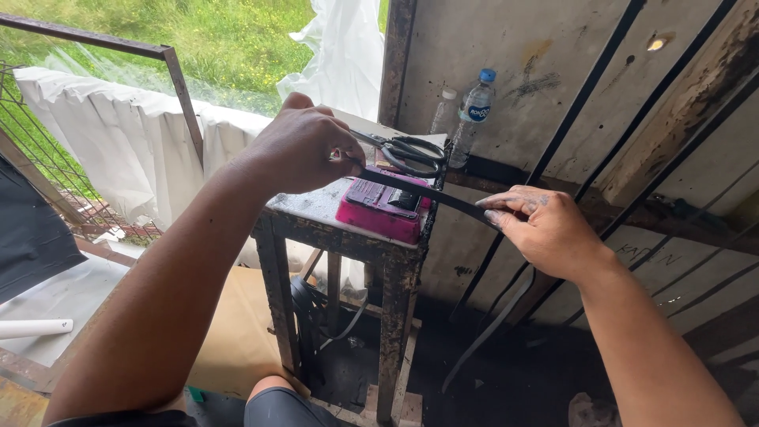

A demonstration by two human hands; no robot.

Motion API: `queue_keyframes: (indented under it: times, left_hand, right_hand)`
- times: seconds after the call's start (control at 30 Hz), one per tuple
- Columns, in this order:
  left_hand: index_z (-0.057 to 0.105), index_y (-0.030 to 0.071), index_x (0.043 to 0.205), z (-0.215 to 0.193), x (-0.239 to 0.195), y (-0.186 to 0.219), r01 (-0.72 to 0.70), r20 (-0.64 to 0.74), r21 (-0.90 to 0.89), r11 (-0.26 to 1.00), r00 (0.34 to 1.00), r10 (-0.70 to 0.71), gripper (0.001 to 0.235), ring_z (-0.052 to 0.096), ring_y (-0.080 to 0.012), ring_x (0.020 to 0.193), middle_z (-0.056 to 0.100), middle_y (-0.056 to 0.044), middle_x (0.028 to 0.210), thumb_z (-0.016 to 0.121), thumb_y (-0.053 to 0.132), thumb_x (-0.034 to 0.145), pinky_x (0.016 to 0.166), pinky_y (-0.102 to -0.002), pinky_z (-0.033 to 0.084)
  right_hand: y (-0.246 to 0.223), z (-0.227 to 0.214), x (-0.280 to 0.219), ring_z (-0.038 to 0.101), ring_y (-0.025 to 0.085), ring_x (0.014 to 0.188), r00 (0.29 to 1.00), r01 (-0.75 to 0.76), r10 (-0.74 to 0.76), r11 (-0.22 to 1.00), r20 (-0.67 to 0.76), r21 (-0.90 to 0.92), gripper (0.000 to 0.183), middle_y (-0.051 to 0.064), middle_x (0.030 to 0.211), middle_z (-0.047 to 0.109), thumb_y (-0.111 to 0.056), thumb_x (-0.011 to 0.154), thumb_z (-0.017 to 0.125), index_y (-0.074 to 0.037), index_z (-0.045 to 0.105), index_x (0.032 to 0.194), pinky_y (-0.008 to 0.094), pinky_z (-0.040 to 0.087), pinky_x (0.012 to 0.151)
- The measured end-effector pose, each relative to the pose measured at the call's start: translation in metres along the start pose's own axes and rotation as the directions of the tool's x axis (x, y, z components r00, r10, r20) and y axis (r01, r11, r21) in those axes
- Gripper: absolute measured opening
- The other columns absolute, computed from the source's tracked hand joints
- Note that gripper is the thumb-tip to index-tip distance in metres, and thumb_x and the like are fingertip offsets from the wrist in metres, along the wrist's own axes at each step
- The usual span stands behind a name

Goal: Applying edge paint to a leather strip using a roller applicator and hanging it to dry.

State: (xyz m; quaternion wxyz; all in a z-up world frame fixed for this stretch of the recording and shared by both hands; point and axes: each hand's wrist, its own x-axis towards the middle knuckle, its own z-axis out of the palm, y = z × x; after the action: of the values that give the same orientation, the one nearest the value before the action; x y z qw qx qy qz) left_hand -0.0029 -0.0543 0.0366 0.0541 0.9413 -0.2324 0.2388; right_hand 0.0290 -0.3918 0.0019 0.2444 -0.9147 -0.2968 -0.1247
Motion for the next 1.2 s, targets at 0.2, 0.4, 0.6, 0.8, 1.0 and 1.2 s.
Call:
queue_keyframes:
  times: [0.2,0.4,0.6,0.8,1.0,1.2]
  left_hand:
    - [0.080,0.023,0.092,0.005,-0.004,-0.007,0.007,-0.021,0.036,0.999,1.000,-0.006,0.008,0.069,-0.0188,0.094,0.078,0.003,0.086,0.074,0.026,0.088,0.098,-0.044,0.033]
    - [0.080,0.023,0.091,0.009,-0.005,-0.010,0.011,-0.044,0.050,0.999,0.999,-0.009,0.007,0.068,-0.0187,0.094,0.077,0.004,0.085,0.074,0.025,0.088,0.098,-0.044,0.033]
    - [0.080,0.025,0.090,0.016,-0.007,-0.009,0.000,-0.069,0.061,0.998,0.998,0.004,0.007,0.065,-0.0187,0.093,0.076,0.005,0.082,0.076,0.028,0.086,0.099,-0.044,0.032]
    - [0.080,0.026,0.089,0.027,0.000,-0.004,-0.026,-0.090,0.057,0.998,0.995,0.031,0.007,0.065,-0.0171,0.092,0.076,0.006,0.081,0.079,0.032,0.086,0.100,-0.045,0.032]
    - [0.084,0.030,0.103,0.040,0.017,0.001,-0.085,-0.035,-0.033,0.996,0.996,0.084,0.018,0.058,-0.0146,0.095,0.079,0.012,0.107,0.076,0.041,0.090,0.091,-0.044,0.028]
    - [0.084,0.029,0.100,0.052,0.028,0.014,-0.159,-0.068,-0.041,0.986,0.985,0.156,0.019,0.058,-0.0159,0.094,0.080,0.013,0.101,0.077,0.042,0.089,0.092,-0.044,0.028]
  right_hand:
    - [-0.001,0.008,0.006,0.075,0.026,0.080,1.000,0.023,-0.023,1.000,-0.016,0.013,0.022,0.016,0.081,0.074,-0.014,0.096,0.063,-0.003,0.081,0.103,0.035,0.062,0.064]
    - [-0.009,0.010,0.007,0.075,0.027,0.083,0.999,-0.026,0.026,1.000,0.018,0.001,0.024,0.018,0.083,0.073,-0.017,0.099,0.061,-0.001,0.078,0.105,0.034,0.064,0.066]
    - [-0.013,0.012,0.006,0.076,0.025,0.081,0.999,-0.033,0.035,0.998,0.027,-0.047,0.025,0.017,0.082,0.072,-0.020,0.099,0.061,-0.001,0.077,0.103,0.032,0.064,0.065]
    - [-0.008,0.004,-0.004,0.076,0.032,0.089,0.999,-0.029,0.028,0.998,-0.017,-0.060,0.021,0.021,0.086,0.073,-0.015,0.096,0.063,0.000,0.077,0.102,0.040,0.065,0.069]
    - [0.035,0.004,-0.019,0.073,0.018,0.104,0.997,-0.004,0.006,1.000,-0.081,0.017,0.018,0.005,0.107,0.079,-0.014,0.092,0.069,-0.009,0.082,0.103,0.031,0.058,0.096]
    - [0.050,-0.007,-0.034,0.070,0.018,0.117,0.986,-0.144,0.143,0.990,-0.086,-0.008,0.020,0.005,0.114,0.079,-0.016,0.091,0.070,-0.011,0.083,0.105,0.033,0.054,0.106]
